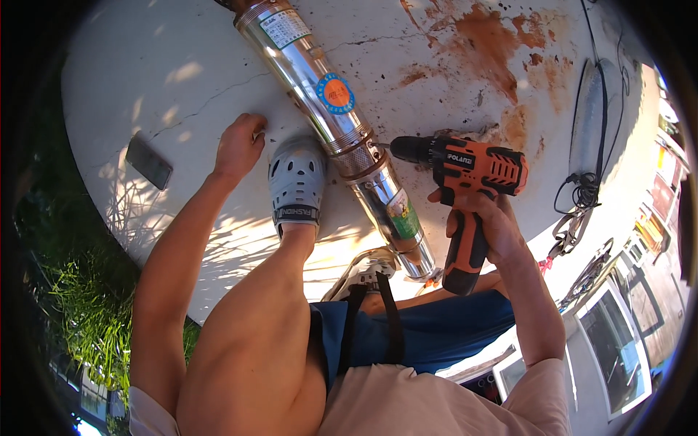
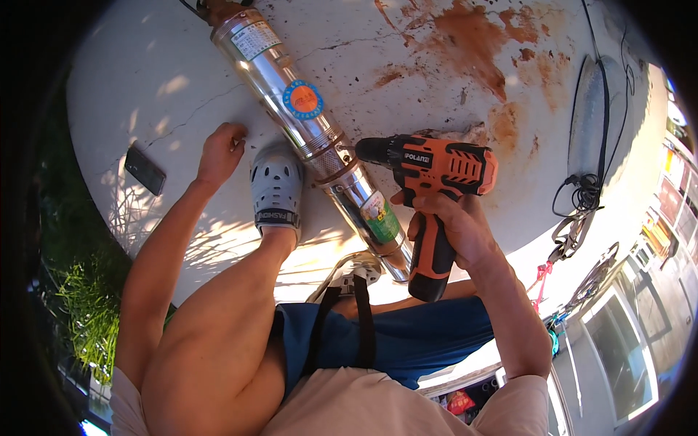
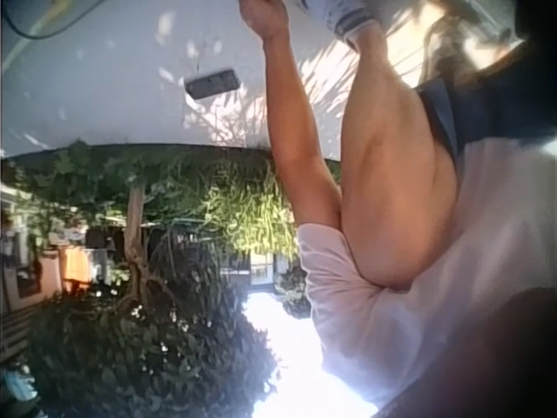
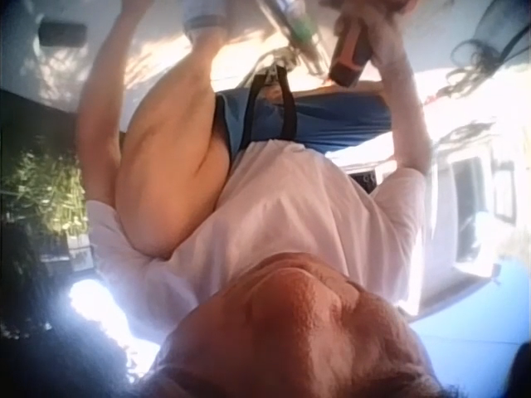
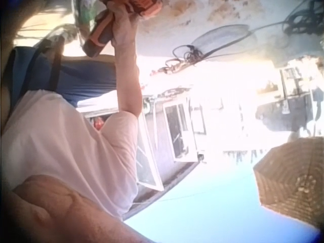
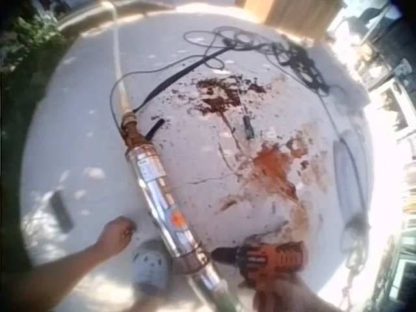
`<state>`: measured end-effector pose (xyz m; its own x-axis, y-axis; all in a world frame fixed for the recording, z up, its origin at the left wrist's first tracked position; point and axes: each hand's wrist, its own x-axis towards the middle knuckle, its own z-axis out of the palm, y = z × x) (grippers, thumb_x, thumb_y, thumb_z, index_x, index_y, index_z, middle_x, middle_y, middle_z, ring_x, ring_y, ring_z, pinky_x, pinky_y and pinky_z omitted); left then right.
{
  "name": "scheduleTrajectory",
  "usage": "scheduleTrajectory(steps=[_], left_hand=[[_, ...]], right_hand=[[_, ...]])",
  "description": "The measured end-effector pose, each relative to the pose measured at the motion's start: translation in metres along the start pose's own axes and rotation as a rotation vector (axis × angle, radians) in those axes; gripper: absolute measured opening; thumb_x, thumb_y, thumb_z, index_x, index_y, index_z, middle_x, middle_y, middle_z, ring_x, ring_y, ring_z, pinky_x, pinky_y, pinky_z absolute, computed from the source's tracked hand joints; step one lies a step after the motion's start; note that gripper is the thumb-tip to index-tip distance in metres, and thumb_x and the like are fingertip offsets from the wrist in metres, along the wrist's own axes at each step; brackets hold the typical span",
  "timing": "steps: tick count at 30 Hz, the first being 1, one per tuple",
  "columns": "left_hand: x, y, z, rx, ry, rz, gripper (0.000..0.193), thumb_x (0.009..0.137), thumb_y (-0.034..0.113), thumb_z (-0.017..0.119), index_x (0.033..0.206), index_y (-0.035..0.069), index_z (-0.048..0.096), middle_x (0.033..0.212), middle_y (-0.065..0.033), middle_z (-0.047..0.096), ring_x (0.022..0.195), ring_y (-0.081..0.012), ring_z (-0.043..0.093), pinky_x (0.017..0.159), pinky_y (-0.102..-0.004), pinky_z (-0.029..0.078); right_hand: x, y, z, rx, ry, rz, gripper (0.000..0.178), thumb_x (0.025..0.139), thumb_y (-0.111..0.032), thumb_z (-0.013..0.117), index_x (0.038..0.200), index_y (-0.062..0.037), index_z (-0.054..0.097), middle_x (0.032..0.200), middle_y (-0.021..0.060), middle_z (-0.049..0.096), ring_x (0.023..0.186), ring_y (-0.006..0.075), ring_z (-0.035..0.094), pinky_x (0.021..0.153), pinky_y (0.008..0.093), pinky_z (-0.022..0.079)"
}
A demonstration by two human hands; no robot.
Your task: The person unscrews a metal bracket from a cylindrical water pump using a power drill and then uses a putty knife to scrape residue from the pump surface.
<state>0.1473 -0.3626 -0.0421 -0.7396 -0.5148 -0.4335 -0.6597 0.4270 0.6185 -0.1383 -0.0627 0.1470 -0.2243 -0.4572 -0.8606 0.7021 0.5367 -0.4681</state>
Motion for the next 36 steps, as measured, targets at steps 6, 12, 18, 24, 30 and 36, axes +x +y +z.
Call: scheduleTrajectory(steps=[6, 12, 18, 24, 30, 36], left_hand=[[0.02, 0.058, -0.014, 0.023, 0.303, 0.432, 0.042, 0.078, -0.001, 0.07, 0.119, 0.008, 0.066, 0.113, -0.0098, 0.063, 0.098, -0.0288, 0.065, 0.083, -0.039, 0.055], [0.047, 0.127, 0.004, 0.196, -0.043, 0.769, 0.08, 0.062, 0.025, 0.093, 0.135, 0.012, 0.063, 0.143, -0.0089, 0.057, 0.139, -0.0283, 0.047, 0.119, -0.0476, 0.034], [0.052, 0.133, 0.009, 0.398, -0.283, 0.602, 0.099, 0.055, 0.041, 0.097, 0.142, 0.014, 0.059, 0.15, -0.0072, 0.052, 0.146, -0.0266, 0.04, 0.126, -0.0477, 0.022], [0.051, 0.125, 0.006, 0.398, -0.302, 0.63, 0.099, 0.054, 0.04, 0.097, 0.142, 0.015, 0.058, 0.146, -0.0056, 0.054, 0.145, -0.0257, 0.04, 0.126, -0.0483, 0.023], [0.05, 0.121, 0.008, 0.379, -0.268, 0.649, 0.098, 0.053, 0.038, 0.098, 0.14, 0.015, 0.059, 0.144, -0.0055, 0.055, 0.144, -0.0248, 0.041, 0.125, -0.0474, 0.024], [0.049, 0.12, 0.009, 0.362, -0.256, 0.652, 0.098, 0.052, 0.039, 0.097, 0.14, 0.014, 0.06, 0.143, -0.0052, 0.056, 0.143, -0.0245, 0.042, 0.125, -0.0469, 0.024]], right_hand=[[-0.003, 0.002, 0.005, 0.002, 0.022, 0.022, 0.04, 0.089, -0.006, 0.061, 0.126, 0.0082, 0.057, 0.109, 0.0254, 0.073, 0.065, 0.0188, 0.072, 0.058, 0.03, 0.063], [-0.002, 0.001, 0.004, -0.021, 0.04, 0.009, 0.039, 0.089, -0.005, 0.06, 0.126, 0.008, 0.057, 0.11, 0.0248, 0.073, 0.065, 0.0183, 0.071, 0.057, 0.0307, 0.063], [-0.004, 0.001, 0.003, -0.022, 0.058, 0.039, 0.041, 0.088, -0.006, 0.061, 0.126, 0.0082, 0.057, 0.11, 0.0249, 0.073, 0.065, 0.0193, 0.072, 0.057, 0.0305, 0.063], [-0.003, -0.003, 0.005, -0.045, 0.049, 0.035, 0.043, 0.087, -0.008, 0.062, 0.127, 0.0081, 0.056, 0.109, 0.0246, 0.072, 0.066, 0.0196, 0.072, 0.056, 0.03, 0.063], [-0.003, -0.002, 0.008, -0.018, 0.026, 0.04, 0.044, 0.087, -0.009, 0.063, 0.127, 0.0078, 0.056, 0.11, 0.0239, 0.072, 0.066, 0.0195, 0.072, 0.057, 0.0302, 0.064], [-0.001, -0.002, 0.01, -0.035, 0.025, 0.039, 0.043, 0.087, -0.01, 0.063, 0.126, 0.0077, 0.057, 0.11, 0.0235, 0.073, 0.067, 0.0194, 0.072, 0.056, 0.0303, 0.064]])
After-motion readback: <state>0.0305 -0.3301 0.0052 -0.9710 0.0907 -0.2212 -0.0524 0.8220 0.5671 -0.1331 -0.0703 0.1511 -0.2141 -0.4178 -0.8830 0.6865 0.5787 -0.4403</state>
